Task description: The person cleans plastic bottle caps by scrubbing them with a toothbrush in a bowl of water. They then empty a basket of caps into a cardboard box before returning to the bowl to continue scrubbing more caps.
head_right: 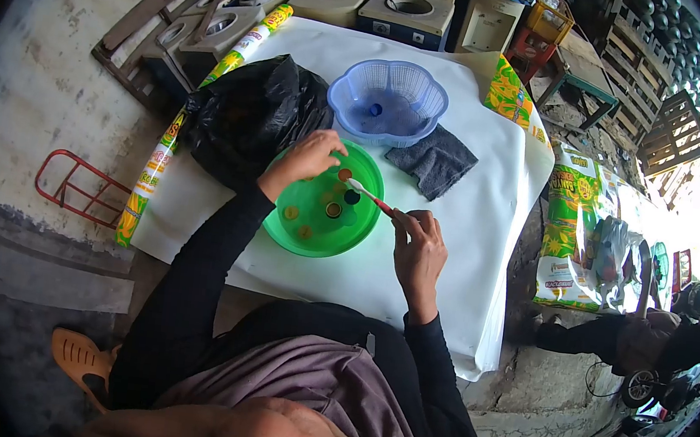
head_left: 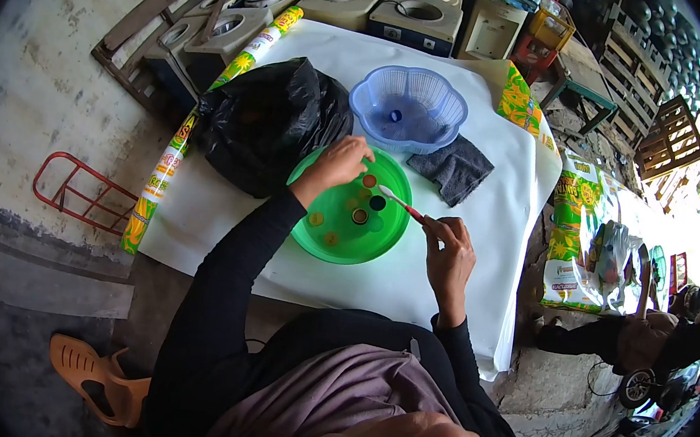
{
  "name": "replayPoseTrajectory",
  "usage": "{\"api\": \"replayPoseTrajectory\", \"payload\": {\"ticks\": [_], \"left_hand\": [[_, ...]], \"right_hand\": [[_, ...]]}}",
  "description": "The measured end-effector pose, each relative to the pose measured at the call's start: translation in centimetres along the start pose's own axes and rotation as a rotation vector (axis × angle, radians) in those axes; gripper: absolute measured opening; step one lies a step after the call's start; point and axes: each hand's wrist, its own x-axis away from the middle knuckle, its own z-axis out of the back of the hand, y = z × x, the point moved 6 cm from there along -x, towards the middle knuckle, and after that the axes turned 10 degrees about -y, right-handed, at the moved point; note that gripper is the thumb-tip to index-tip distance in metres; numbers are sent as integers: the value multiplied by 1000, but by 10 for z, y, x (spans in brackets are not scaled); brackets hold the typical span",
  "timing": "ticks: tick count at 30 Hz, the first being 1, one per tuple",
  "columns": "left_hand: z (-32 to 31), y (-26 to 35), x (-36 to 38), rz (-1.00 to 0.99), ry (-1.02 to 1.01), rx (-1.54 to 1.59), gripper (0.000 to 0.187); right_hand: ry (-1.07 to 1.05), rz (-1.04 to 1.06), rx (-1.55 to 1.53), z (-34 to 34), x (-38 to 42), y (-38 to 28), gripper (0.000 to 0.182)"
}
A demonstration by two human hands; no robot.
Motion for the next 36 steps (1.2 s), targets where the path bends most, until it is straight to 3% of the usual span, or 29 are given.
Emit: {"api": "replayPoseTrajectory", "payload": {"ticks": [3,7,13,16,20,26,36], "left_hand": [[-27,-2,25,39,120,-22,12],[-49,-13,35,75,21,-124,14],[-16,2,63,293,48,595,16],[-19,12,80,231,153,713,14],[-26,13,97,214,331,699,21],[-31,4,105,214,360,846,33],[-21,-3,118,252,365,766,18]], "right_hand": [[1,-3,-8,-2,-2,0,11],[-8,35,-5,-7,-6,-7,12],[22,56,12,-12,-14,-26,11],[-36,51,7,-22,-15,-31,11],[-46,32,21,-23,-17,-28,11],[-181,126,-11,-31,-18,-43,13],[-197,199,-10,-30,-33,-60,10]]}}
